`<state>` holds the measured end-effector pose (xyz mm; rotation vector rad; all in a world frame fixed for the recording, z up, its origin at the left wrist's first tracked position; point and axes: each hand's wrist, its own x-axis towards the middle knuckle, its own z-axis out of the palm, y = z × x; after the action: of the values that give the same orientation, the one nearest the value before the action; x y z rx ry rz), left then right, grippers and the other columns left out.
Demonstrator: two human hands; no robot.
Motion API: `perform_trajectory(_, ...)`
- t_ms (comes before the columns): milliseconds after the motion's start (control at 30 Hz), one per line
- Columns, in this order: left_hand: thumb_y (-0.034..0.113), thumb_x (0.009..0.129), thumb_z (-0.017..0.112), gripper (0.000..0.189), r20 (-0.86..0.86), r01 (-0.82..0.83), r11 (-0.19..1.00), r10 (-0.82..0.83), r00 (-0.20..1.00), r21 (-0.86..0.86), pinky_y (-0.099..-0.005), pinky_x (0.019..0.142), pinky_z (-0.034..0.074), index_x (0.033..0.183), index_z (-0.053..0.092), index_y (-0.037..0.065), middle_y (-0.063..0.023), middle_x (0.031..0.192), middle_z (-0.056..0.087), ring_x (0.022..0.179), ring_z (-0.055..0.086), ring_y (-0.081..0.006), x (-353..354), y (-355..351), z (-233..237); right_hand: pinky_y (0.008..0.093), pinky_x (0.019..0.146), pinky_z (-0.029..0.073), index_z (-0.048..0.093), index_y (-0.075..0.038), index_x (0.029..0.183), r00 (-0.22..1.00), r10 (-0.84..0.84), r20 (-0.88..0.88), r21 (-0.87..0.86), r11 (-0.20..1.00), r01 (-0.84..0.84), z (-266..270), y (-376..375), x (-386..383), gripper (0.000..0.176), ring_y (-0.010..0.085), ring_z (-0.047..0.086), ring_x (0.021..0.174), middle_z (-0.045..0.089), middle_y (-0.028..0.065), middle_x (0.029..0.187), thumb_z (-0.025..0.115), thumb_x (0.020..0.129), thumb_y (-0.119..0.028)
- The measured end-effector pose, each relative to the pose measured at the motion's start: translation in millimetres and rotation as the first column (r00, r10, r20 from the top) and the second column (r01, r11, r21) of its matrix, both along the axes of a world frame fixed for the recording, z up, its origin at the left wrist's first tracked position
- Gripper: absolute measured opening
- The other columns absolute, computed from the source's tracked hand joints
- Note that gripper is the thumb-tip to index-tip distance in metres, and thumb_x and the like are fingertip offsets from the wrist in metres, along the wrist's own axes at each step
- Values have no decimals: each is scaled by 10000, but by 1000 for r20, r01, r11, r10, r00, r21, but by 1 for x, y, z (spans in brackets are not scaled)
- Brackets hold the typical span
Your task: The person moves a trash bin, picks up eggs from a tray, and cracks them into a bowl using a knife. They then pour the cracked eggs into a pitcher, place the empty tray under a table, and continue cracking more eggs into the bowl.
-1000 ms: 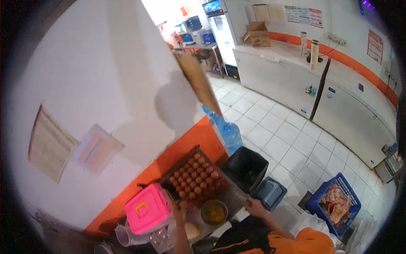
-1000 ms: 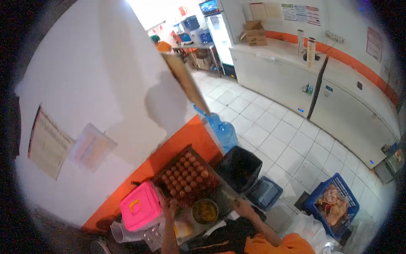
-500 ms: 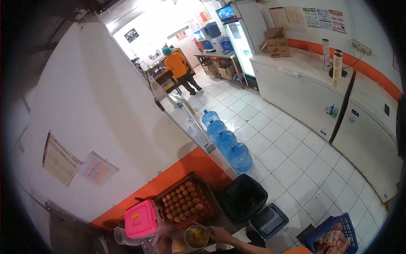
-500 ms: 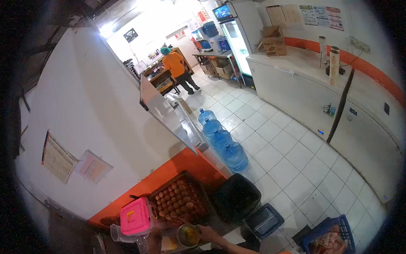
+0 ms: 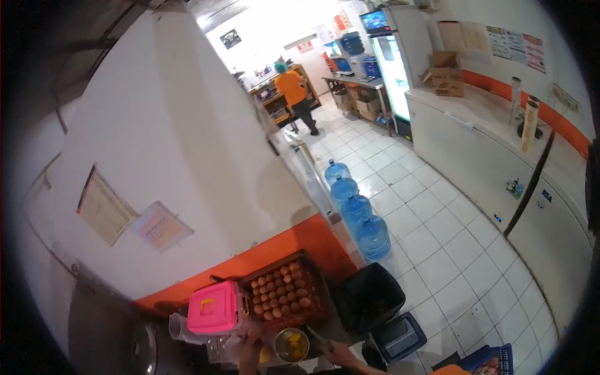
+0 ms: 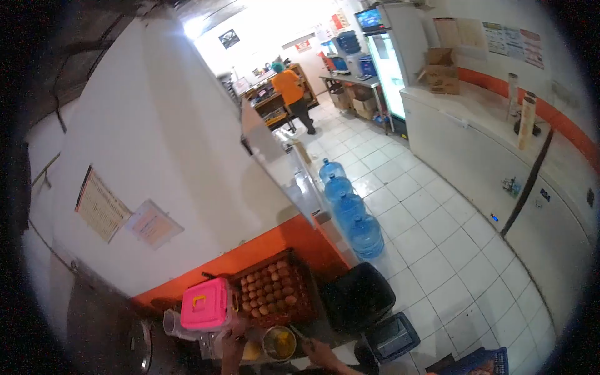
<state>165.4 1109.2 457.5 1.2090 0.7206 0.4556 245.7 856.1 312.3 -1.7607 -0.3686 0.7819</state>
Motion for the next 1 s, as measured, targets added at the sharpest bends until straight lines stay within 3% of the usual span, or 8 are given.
perform_trajectory(33,181,921,627,246,-7,-25,1000,25,1000,-10,-277,721,469,1094,591,10,-13,939,593,804,560,-125,-3,-3,-4,493,781,493,603,13,1056,982,-7,190,-2,1000,8,-21,9,-1,428,448,623,962,654,287,984,589,926,-394)
perform_trajectory(267,245,951,637,339,190,147,984,-164,968,104,-260,743,471,1193,589,12,-11,1023,602,888,569,-113,-16,4,-75,515,829,493,550,24,1167,893,276,356,-26,958,-285,45,61,47,386,469,609,969,630,298,1032,571,929,-278)
perform_trajectory(300,261,951,636,346,73,84,987,-95,993,140,-271,765,485,1213,598,38,-17,1016,613,881,581,-123,-12,-2,-72,525,849,493,541,31,1201,822,250,511,17,954,-301,33,73,49,400,463,613,972,628,287,1071,572,915,-247)
perform_trajectory(333,267,947,639,360,-177,287,864,-233,956,413,-281,805,493,1236,603,55,-29,1029,633,893,596,-133,-18,2,-58,527,835,491,556,24,1139,852,291,436,-48,952,-301,54,74,45,350,463,612,961,626,295,1048,571,913,-243)
perform_trajectory(500,205,892,713,470,-53,138,990,-138,989,-4,-259,821,535,1310,575,39,-78,1141,651,949,631,-141,-19,20,-105,501,646,471,544,12,1013,841,233,488,-10,965,-262,77,99,32,290,470,625,796,627,284,794,542,965,-274)
perform_trajectory(733,87,885,696,480,45,232,973,-231,972,-17,-270,892,537,1340,547,40,-67,1195,630,1023,618,-145,-19,36,-86,492,551,443,512,11,940,759,94,645,35,988,-153,54,129,-5,264,460,618,687,602,272,729,513,983,-250)
perform_trajectory(833,94,881,703,511,-47,328,940,-325,945,97,-284,893,539,1358,528,44,-64,1205,625,1046,611,-150,-26,47,-87,532,623,477,500,-15,1081,812,264,520,-253,956,-149,53,137,-17,263,492,615,785,629,276,787,548,945,-236)
perform_trajectory(1000,130,876,719,534,74,359,926,-353,933,-118,-281,944,503,1364,519,48,-65,1195,630,1041,608,-139,-33,63,-96,546,634,484,532,-16,1046,849,17,528,-21,1000,-8,72,154,-23,278,498,614,751,633,270,769,523,965,-282)
